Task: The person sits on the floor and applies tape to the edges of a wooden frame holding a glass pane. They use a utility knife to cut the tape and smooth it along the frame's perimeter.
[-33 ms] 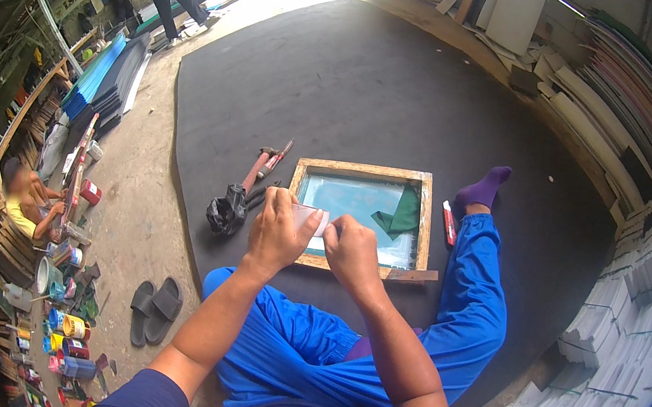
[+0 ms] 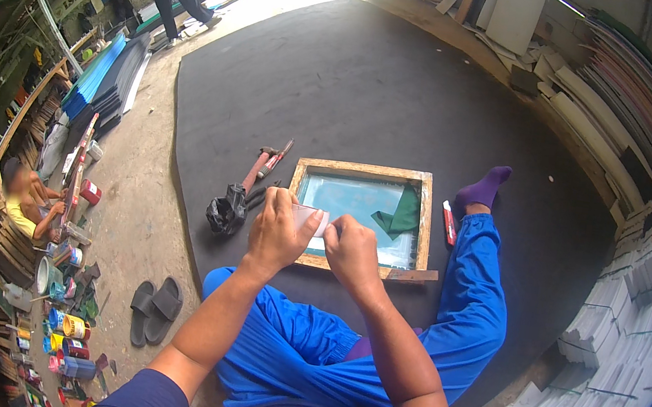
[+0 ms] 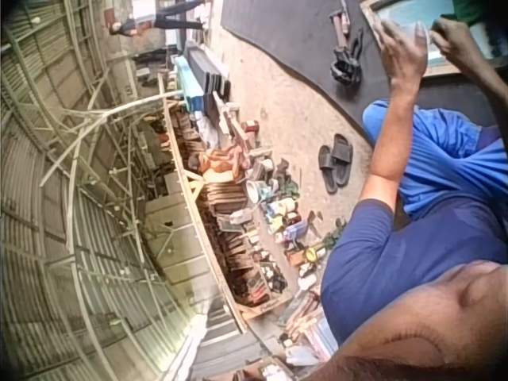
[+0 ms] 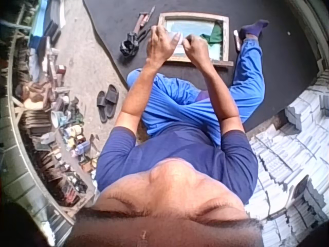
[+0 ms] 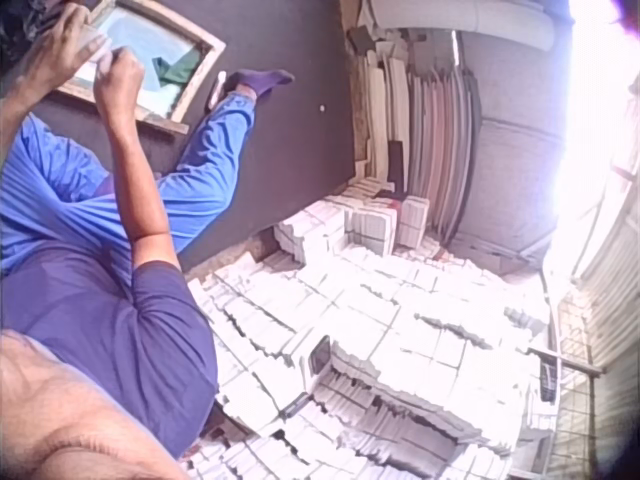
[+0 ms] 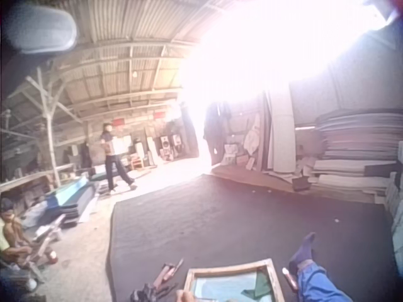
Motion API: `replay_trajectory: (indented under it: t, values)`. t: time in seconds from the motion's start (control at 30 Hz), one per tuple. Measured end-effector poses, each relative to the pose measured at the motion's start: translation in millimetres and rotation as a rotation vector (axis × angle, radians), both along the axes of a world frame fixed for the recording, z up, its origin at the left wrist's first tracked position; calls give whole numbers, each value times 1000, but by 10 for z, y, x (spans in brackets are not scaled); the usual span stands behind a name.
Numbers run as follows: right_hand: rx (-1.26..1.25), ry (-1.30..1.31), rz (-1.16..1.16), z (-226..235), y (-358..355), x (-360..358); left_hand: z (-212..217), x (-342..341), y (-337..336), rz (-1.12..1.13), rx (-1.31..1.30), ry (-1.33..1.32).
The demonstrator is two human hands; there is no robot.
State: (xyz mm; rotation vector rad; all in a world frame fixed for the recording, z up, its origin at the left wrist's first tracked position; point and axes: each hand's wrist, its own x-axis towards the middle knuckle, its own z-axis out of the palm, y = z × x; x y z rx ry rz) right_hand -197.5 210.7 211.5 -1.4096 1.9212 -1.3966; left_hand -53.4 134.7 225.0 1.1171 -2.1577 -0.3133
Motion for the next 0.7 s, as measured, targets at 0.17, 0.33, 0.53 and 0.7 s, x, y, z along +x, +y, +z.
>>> replay_trajectory:
  t: [0.17,0.33,0.53,0.7]
  values:
    - [69,-136,43,-164,-40,-64,-11,11,-18,-24,69,10]
    - [170,-398,123,-193,26,-111,-127,48,-36,-25,190,94]
    - [141,-782,112,-448,81,-383,-317,192,-282,-44,525,495]
    - [86,-660,187,-418,71,-353,-234,280,-383,-27,421,465]
